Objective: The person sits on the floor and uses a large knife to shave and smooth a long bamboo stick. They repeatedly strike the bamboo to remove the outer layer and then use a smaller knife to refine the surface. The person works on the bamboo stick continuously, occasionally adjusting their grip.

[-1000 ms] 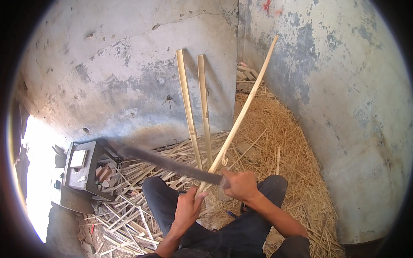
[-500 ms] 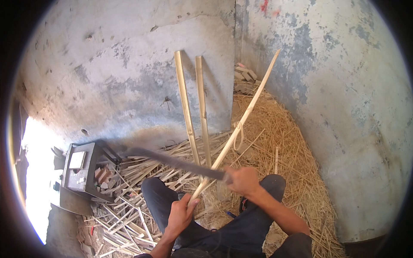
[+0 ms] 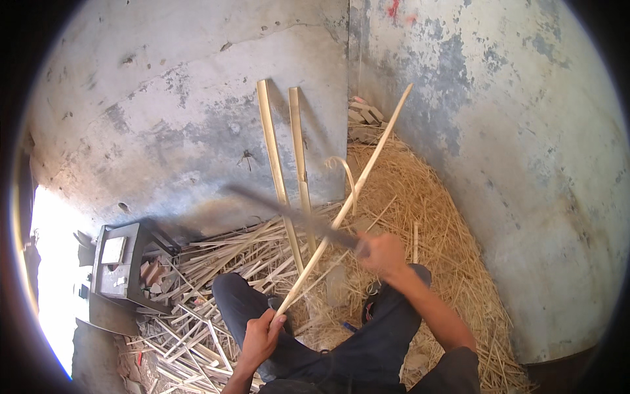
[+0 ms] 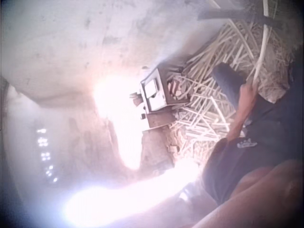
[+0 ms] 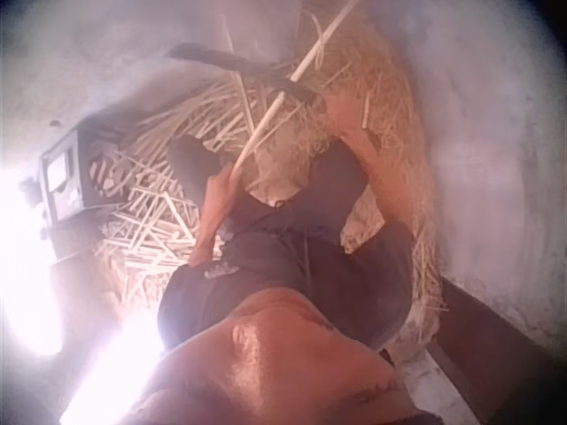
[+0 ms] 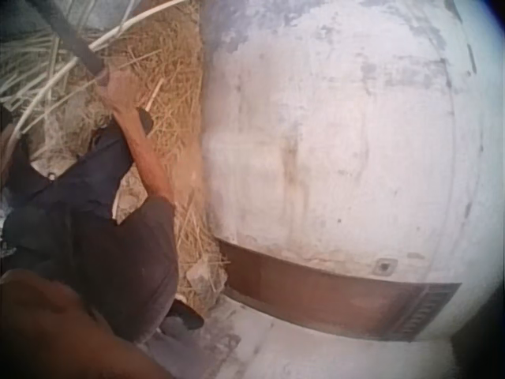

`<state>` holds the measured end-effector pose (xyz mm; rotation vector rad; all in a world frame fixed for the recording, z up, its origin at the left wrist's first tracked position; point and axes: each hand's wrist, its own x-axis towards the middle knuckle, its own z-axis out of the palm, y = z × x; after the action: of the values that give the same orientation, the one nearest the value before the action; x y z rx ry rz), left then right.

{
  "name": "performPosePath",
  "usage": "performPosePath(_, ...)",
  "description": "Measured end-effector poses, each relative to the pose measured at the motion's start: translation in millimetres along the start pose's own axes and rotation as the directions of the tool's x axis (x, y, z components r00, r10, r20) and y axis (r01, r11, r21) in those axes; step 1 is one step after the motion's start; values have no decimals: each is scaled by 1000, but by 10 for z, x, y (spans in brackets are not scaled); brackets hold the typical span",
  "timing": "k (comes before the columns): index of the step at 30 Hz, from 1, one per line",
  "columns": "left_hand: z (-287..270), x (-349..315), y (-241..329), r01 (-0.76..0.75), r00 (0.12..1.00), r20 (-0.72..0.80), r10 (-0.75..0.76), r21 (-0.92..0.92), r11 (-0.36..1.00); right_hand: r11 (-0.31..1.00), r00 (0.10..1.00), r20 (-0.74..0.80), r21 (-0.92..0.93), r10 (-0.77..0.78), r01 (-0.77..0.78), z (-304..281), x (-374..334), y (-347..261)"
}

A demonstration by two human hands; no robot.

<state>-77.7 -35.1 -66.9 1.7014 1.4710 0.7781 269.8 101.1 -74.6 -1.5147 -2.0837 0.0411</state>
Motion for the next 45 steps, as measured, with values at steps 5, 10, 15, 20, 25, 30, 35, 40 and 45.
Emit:
performPosePath(5, 9, 97, -132, -71, 997, -31, 71, -8, 997, 989, 969, 213, -55, -124, 139, -23, -16, -391)
performPosePath(10, -475, -616, -711, 134, 991, -10, -135, 214, 968, 876, 872, -175, -84, 457, -476, -737, 590, 1012)
performPosePath(15, -670, -830, -935, 198, 976, -132, -172, 215, 957, 809, 761, -281, 143, 585, -570, -895, 344, 1696)
performPosePath(20, -619, -593, -900, 137, 972, -210, -104, 150, 979, 821, 800, -189, 163, 570, -547, -573, 29, 1559)
performPosePath(25, -445, -236, -662, 85, 977, -196, -82, 10, 996, 752, 780, -69, 329, 622, -571, -248, -245, 1164)
performPosePath(30, -217, 31, -239, 34, 983, -179, -44, -63, 997, 481, 731, 319, 585, 603, -653, -394, -202, 842)
performPosePath(35, 28, 209, -167, -4, 983, -184, -21, -136, 991, 257, 677, 462, 683, 573, -684, -525, -169, 709)
performPosePath(40, 128, 314, 28, -34, 984, -180, 9, -139, 990, 39, 798, 346, 907, 494, -418, -617, -19, 38)
performPosePath(45, 188, 356, 383, -165, 963, -225, 151, -47, 985, -149, 890, 185, 980, 417, -134, -434, 100, -445)
